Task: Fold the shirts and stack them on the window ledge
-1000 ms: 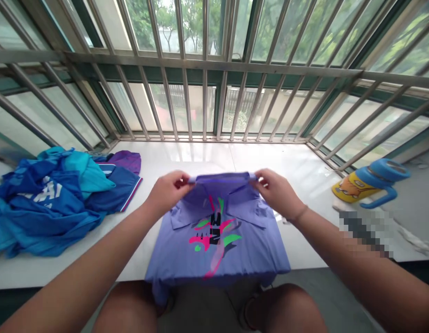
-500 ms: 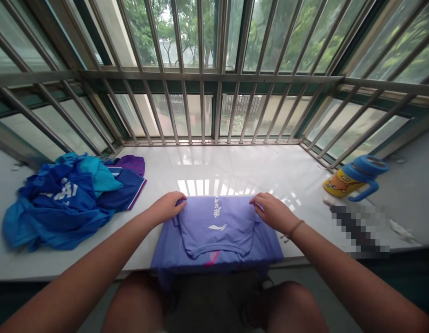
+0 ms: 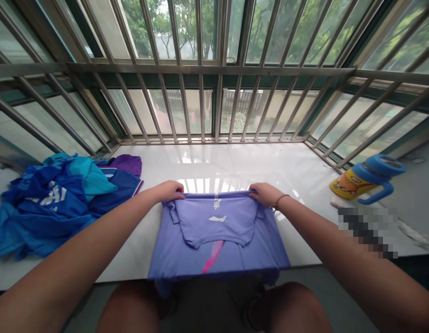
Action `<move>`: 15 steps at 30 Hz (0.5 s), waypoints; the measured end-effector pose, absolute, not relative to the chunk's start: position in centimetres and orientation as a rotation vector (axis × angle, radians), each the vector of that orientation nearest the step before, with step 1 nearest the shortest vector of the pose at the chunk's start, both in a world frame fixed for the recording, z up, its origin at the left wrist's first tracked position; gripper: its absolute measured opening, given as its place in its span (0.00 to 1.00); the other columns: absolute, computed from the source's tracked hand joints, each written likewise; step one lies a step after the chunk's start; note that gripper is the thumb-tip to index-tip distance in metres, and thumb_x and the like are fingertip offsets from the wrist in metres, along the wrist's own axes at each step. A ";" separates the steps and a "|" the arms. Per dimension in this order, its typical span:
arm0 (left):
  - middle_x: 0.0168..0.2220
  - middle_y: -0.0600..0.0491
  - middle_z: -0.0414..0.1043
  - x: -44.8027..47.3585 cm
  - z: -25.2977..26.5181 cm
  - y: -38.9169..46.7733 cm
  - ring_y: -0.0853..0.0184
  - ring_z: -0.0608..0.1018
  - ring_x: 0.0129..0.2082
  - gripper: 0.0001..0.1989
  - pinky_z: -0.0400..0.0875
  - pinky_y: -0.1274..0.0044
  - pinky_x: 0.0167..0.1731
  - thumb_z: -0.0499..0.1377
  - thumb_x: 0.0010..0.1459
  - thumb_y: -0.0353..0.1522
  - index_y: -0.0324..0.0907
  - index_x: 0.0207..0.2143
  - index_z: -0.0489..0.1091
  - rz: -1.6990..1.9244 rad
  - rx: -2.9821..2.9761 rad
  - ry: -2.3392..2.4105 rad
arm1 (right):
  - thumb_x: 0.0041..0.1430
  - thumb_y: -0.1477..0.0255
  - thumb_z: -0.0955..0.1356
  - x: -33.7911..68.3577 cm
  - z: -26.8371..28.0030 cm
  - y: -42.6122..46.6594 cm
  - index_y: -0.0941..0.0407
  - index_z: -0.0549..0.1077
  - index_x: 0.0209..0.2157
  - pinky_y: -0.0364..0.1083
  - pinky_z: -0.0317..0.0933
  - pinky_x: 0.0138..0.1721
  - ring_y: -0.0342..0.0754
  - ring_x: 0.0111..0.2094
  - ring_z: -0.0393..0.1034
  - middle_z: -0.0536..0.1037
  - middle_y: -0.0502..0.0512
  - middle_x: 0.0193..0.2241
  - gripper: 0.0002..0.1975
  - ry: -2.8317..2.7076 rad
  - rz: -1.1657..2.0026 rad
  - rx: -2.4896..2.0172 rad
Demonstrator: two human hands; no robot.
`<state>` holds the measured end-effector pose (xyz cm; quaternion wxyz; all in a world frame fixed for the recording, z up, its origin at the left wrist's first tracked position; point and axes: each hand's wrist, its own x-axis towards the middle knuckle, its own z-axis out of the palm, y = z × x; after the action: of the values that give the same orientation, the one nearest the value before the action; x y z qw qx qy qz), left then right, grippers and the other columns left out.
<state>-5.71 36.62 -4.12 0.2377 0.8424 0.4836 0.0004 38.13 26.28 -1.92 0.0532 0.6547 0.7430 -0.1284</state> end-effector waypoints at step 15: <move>0.50 0.44 0.81 -6.7 -4.1 26.5 0.50 0.80 0.55 0.13 0.72 0.60 0.63 0.56 0.68 0.38 0.46 0.48 0.77 0.711 2.366 1.496 | 0.73 0.68 0.64 39.1 -1.9 18.8 0.55 0.77 0.53 0.53 0.69 0.60 0.58 0.54 0.76 0.78 0.65 0.53 0.14 2.589 -0.108 2.425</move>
<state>-6.67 26.49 -4.10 0.1264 0.8127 0.5137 0.2442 39.12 18.82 -1.88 -0.2020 0.6692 0.7145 -0.0299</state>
